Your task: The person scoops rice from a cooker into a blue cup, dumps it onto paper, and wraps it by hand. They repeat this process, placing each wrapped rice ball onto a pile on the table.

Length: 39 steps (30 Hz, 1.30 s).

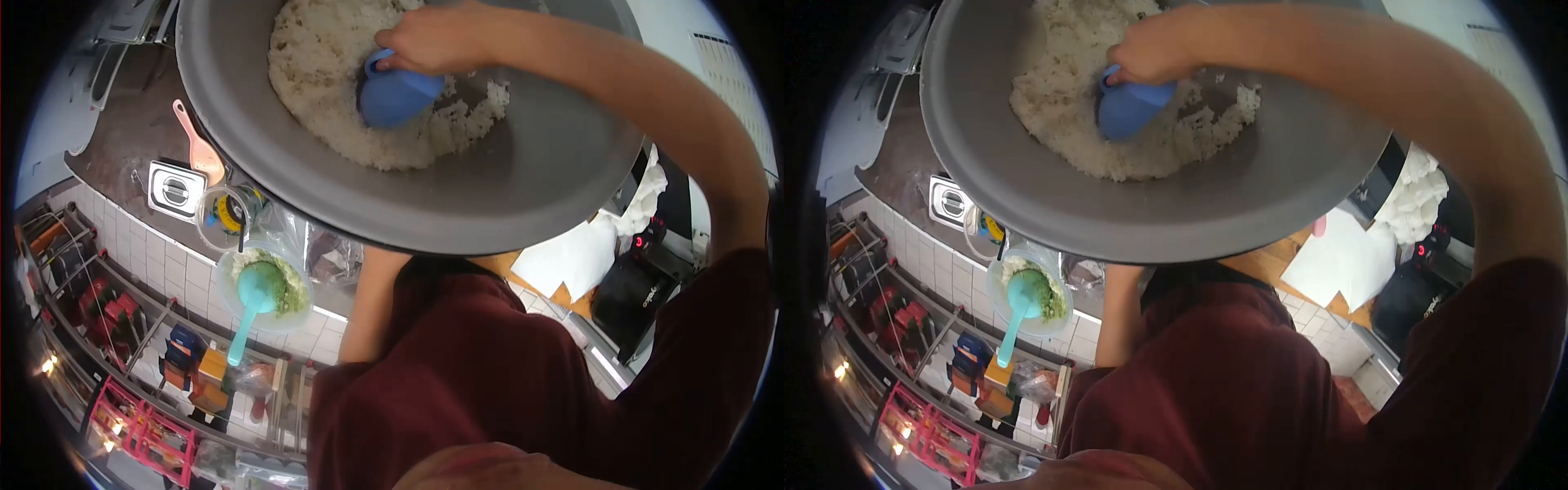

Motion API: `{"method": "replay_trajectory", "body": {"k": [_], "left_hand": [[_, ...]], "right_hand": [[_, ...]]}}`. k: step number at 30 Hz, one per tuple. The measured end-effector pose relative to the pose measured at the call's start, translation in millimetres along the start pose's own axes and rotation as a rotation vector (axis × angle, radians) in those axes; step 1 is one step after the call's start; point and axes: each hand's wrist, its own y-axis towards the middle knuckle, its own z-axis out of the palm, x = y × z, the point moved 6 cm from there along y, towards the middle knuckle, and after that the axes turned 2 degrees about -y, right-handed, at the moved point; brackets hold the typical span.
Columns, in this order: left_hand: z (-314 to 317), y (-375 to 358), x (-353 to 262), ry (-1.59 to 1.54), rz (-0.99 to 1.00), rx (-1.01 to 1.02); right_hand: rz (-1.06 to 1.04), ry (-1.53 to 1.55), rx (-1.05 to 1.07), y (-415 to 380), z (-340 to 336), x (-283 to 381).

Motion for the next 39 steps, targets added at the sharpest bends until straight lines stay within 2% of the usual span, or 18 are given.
{"method": "replay_trajectory", "body": {"k": [2, 3, 5, 8, 10, 12, 14, 17, 19, 20, 21, 23, 26, 29, 33, 36, 38, 39], "left_hand": [[-3.6, -3.8, 1.8, 0.13, 0.095, -0.032], [-7.0, -5.6, -2.4, 0.387, 0.309, -0.174], [-18.7, 7.9, -26.3, 0.253, 0.235, -0.252], [-28.3, 12.1, -23.9, 0.156, 0.203, -0.397], [-26.5, 24.6, -37.6, -0.057, 0.029, -0.189], [-24.0, 23.5, -32.0, 0.038, 0.119, -0.15], [-18.3, 17.9, -20.7, 0.138, 0.202, -0.107], [-20.1, 10.4, -0.6, 0.081, 0.143, -0.239], [-8.3, 7.8, 3.0, 0.161, 0.157, 0.03], [-8.3, 7.2, 3.5, 0.16, 0.168, 0.053], [-12.0, 7.9, 3.8, 0.141, 0.174, 0.005], [-15.5, 8.7, 4.7, 0.103, 0.18, -0.072], [-15.2, 8.0, 4.5, 0.085, 0.201, -0.092], [-15.9, 9.0, 3.6, 0.076, 0.227, -0.11], [-19.0, 9.5, 4.8, 0.065, 0.27, -0.171], [-19.5, 13.5, 2.0, 0.083, 0.263, -0.176], [-18.5, 14.0, 0.5, 0.091, 0.255, -0.173], [-19.0, 13.8, -0.8, 0.095, 0.247, -0.175]], "right_hand": [[-0.622, -0.605, -0.038, 6.2, 21.1, 23.1], [-0.624, -0.6, -0.034, -1.4, 28.4, 24.2], [-0.143, -0.448, 0.31, -30.4, 44.0, 5.1], [0.028, -0.341, 0.44, -52.9, 38.6, 2.1], [0.018, -0.315, 0.518, -47.9, 44.0, -4.8], [-0.001, -0.278, 0.581, -45.1, 36.8, 3.6], [0.283, -0.158, 0.829, -63.9, 26.7, -1.4], [0.365, 0.016, 0.77, -87.1, -12.6, 12.9], [0.477, 0.047, 0.842, -97.8, -29.0, 8.6], [0.588, 0.078, 0.913, -106.4, -30.5, 4.0], [0.593, 0.088, 0.914, -116.0, -26.3, -0.8], [0.388, -0.3, 0.542, -118.8, -36.4, -5.7], [0.435, -0.38, 0.46, -122.3, -36.3, 3.7], [0.428, -0.254, 0.5, -103.1, -15.1, -1.5], [0.36, -0.34, 0.474, -107.2, -38.2, 14.8], [0.203, -0.381, 0.605, -109.3, -56.5, 14.4], [0.607, -0.15, 0.888, -117.9, -61.0, 14.1], [0.621, -0.144, 0.874, -115.8, -54.4, 8.1]]}}
